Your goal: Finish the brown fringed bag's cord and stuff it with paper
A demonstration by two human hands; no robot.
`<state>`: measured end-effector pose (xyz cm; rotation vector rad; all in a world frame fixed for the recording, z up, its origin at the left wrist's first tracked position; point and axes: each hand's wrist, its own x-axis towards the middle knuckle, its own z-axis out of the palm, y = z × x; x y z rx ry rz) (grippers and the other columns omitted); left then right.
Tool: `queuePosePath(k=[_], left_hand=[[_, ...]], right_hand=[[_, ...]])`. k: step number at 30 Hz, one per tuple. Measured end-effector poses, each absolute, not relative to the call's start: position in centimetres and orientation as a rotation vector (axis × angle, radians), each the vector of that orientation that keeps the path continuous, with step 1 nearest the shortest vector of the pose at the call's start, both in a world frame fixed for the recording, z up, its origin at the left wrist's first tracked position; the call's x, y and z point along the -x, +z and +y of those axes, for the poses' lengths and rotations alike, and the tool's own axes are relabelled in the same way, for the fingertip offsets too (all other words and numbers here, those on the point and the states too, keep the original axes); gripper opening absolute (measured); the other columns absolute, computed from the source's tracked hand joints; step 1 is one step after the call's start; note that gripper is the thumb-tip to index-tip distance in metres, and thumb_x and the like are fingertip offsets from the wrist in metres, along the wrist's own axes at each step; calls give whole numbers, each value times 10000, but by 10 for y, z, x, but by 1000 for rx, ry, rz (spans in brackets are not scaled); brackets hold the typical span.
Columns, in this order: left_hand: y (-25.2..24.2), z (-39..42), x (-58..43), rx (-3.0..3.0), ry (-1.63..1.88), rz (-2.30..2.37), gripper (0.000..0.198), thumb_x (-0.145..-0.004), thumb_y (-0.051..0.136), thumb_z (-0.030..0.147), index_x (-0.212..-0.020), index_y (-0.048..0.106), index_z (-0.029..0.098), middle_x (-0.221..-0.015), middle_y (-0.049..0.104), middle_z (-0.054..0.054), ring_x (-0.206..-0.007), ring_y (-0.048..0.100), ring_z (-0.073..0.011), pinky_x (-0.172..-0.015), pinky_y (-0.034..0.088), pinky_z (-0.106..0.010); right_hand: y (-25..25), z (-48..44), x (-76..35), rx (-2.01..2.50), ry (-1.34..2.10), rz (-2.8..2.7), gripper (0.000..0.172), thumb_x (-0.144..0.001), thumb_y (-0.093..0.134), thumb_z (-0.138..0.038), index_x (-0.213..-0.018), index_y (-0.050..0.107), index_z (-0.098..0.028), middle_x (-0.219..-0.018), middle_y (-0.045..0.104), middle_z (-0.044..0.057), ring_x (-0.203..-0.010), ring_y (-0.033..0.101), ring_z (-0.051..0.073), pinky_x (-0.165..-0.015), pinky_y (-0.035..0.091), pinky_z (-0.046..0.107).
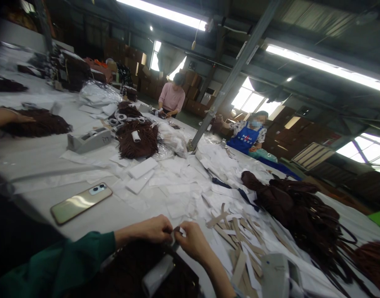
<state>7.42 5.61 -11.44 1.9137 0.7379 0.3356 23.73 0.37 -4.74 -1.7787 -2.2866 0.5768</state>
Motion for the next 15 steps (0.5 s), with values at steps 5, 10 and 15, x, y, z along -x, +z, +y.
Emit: queuePosePath(k=[5,10,15], left_hand=[[-118,59,-74,-1932,356,717,166,-681,565,240,-650,698,145,-468,455,36,-500,422,-120,-481,277,-234],[-123,69,-70,-1914,337,653,112,-644,573,174,-601,674,154,-452,433,52,-490,393,-110,-491,269,-233],[-123,67,-71,-1751,403,721,147,-652,544,200,-524,601,155,-437,395,51,-489,361,-108,-502,258,-245]], right_hand=[[-62,-3,-234,1819,304,-2370,161,-756,550,-111,-715,697,-161,-735,667,67,-710,589,199,-653,355,293],[-83,-11,-233,1499,-280,-2503,134,-726,582,-64,-690,640,-179,-692,600,47,-672,491,192,-655,296,312],[-94,-13,-235,1312,-584,-2376,244,-879,462,-107,-694,601,-183,-641,534,35,-621,417,188,-634,259,325]])
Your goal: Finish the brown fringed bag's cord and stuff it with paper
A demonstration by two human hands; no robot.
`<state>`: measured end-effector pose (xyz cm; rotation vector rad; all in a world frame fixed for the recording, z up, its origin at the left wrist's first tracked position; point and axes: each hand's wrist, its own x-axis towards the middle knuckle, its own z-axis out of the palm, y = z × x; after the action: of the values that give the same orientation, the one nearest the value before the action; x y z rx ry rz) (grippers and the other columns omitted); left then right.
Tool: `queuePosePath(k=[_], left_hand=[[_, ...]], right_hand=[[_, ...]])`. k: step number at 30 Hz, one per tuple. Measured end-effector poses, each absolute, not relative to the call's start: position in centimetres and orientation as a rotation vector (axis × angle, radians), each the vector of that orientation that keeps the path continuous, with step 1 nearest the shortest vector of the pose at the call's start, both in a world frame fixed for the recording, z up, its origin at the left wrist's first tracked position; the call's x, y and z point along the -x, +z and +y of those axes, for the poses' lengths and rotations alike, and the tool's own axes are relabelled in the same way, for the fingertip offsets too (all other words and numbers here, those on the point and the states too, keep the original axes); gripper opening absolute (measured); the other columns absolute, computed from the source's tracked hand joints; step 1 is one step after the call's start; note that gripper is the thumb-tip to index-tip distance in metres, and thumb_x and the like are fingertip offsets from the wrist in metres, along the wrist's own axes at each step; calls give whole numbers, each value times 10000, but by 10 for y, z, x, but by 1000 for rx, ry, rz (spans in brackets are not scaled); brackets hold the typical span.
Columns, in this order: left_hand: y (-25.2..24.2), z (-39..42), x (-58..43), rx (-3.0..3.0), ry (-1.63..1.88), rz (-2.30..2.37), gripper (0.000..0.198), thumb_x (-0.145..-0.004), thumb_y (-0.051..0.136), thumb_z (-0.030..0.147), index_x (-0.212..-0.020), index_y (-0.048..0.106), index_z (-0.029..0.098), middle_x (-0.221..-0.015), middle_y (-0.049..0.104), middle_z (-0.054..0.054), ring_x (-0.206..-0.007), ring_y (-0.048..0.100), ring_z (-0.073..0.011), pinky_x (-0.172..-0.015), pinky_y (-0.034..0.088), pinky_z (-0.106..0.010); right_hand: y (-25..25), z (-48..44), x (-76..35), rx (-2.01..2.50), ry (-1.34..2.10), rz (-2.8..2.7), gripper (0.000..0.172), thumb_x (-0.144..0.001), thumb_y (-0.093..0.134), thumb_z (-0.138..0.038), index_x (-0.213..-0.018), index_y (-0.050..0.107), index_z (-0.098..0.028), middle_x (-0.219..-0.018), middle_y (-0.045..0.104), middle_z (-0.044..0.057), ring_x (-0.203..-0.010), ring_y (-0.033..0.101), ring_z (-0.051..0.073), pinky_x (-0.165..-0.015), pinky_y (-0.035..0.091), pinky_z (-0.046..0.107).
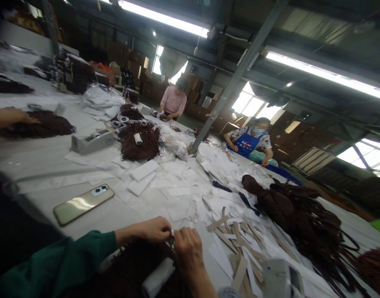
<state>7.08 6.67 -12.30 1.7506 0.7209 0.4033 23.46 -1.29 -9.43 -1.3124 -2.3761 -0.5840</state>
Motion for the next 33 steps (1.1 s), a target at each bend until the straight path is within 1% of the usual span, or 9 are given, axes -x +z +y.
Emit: queuePosePath(k=[3,6,14,17,20,24,28,31,33], left_hand=[[-120,62,-69,-1554,423,738,211,-682,543,300,-549,599,145,-458,443,39,-475,371,-105,-477,258,-241],[-118,60,-68,-1340,412,736,222,-627,583,354,-577,607,140,-472,496,27,-445,393,-100,-441,261,-234],[-127,57,-80,-1046,486,738,150,-521,615,283,-489,540,156,-412,466,32,-381,353,-77,-390,200,-230],[-127,53,-79,-989,490,707,238,-592,595,375,-518,528,160,-453,476,22,-409,397,-92,-404,261,-231],[-125,50,-73,-977,526,677,350,-666,577,495,-572,524,162,-498,481,26,-439,414,-94,-430,298,-233],[-126,52,-68,-1046,656,702,420,-655,628,560,-624,518,157,-502,479,47,-403,329,-60,-418,216,-230],[-127,51,-71,-1156,775,760,409,-709,576,563,-656,511,163,-523,499,46,-389,315,-62,-419,203,-240],[-125,46,-74,-1248,815,767,350,-738,586,494,-661,531,157,-533,501,43,-449,376,-82,-463,264,-241],[-124,43,-75,-1288,841,763,327,-740,597,465,-661,547,152,-554,510,35,-519,428,-100,-511,306,-241]], right_hand=[[-96,-14,-233,1254,-615,-2336,234,-934,409,-127,-840,620,-165,-719,563,41,-676,454,188,-668,292,321],[-98,-14,-231,1204,-696,-2372,250,-940,370,-95,-926,617,-131,-765,575,57,-727,479,197,-698,326,328],[-103,-14,-213,1232,-1009,-2291,280,-893,390,-35,-790,636,-119,-661,535,60,-675,471,212,-638,354,361],[-103,-23,-205,1281,-1053,-2334,248,-861,424,-13,-936,654,-68,-828,629,120,-823,548,259,-731,408,407],[-111,-33,-200,1279,-1021,-2280,308,-853,396,-24,-1043,638,-32,-1029,661,177,-992,570,315,-847,405,461],[-120,-41,-204,1392,-547,-2045,330,-921,376,-177,-1127,624,-105,-1083,682,135,-1020,610,276,-879,430,425],[-108,-40,-211,1704,198,-1597,331,-935,460,-411,-945,685,-168,-837,717,58,-761,659,191,-692,492,285],[-93,-33,-212,1754,648,-1522,423,-887,501,-530,-801,688,-160,-682,677,26,-629,621,171,-578,453,253],[-87,-30,-211,1708,783,-1558,474,-878,500,-555,-676,650,-154,-581,614,7,-549,571,150,-518,405,240]])
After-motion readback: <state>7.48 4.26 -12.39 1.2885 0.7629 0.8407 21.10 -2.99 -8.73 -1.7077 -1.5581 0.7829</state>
